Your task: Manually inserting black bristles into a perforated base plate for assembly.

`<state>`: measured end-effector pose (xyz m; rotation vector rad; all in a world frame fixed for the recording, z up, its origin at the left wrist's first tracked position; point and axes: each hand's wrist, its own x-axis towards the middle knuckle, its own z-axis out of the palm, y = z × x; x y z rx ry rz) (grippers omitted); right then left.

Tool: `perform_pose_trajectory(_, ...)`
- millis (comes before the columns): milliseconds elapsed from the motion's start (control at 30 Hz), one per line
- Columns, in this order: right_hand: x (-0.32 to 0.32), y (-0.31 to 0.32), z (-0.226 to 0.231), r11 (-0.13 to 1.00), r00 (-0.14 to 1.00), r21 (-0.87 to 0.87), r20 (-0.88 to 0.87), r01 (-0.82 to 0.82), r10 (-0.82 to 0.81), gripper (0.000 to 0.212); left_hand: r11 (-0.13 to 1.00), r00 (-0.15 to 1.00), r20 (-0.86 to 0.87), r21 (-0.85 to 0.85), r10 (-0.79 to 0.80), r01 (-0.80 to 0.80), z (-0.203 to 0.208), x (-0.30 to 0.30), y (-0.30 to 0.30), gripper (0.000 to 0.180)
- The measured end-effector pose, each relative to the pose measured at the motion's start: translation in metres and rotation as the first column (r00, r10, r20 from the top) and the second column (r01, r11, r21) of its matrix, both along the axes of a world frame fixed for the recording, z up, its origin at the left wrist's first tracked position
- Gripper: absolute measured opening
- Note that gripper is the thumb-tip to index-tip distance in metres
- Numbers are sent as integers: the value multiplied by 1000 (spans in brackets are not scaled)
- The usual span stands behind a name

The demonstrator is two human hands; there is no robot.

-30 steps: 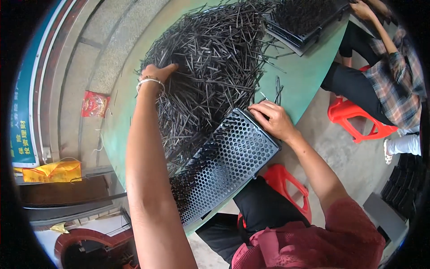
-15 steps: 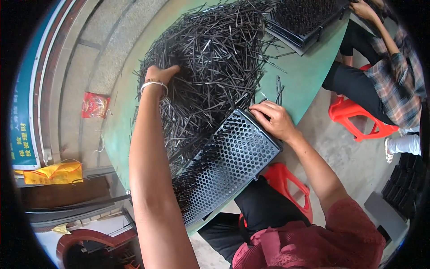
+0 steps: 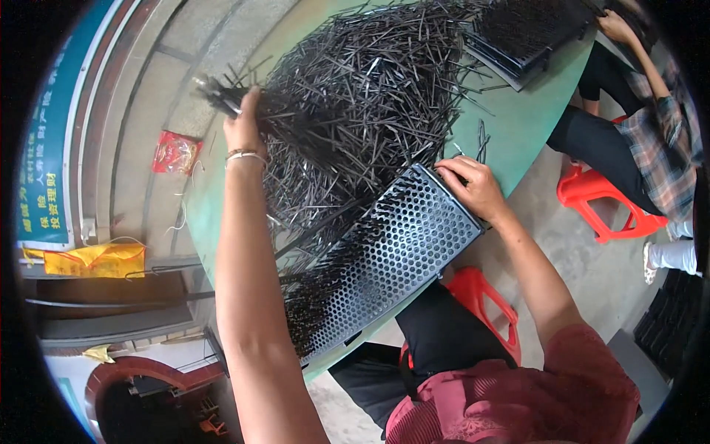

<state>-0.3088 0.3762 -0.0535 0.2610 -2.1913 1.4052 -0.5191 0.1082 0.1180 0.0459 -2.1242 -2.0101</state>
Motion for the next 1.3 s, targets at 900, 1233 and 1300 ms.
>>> perform_pose_trajectory(900, -3, -6, 7, 1000, 998, -6, 66, -5, 5, 11, 971, 966, 155, 87, 209, -224, -27, 8, -52, 30)
perform_pose_trajectory(1233, 3, -6, 5, 952, 981, -239, 66, 191, -180, 17, 684, 994, 0, 725, 110, -75, 22, 34, -38, 14)
perform_pose_trajectory(1300, -2, -14, 25, 860, 977, -472, 169, 195, -129, 20, 683, 992, 37, 722, 118, -108, 24, 41, -23, 16)
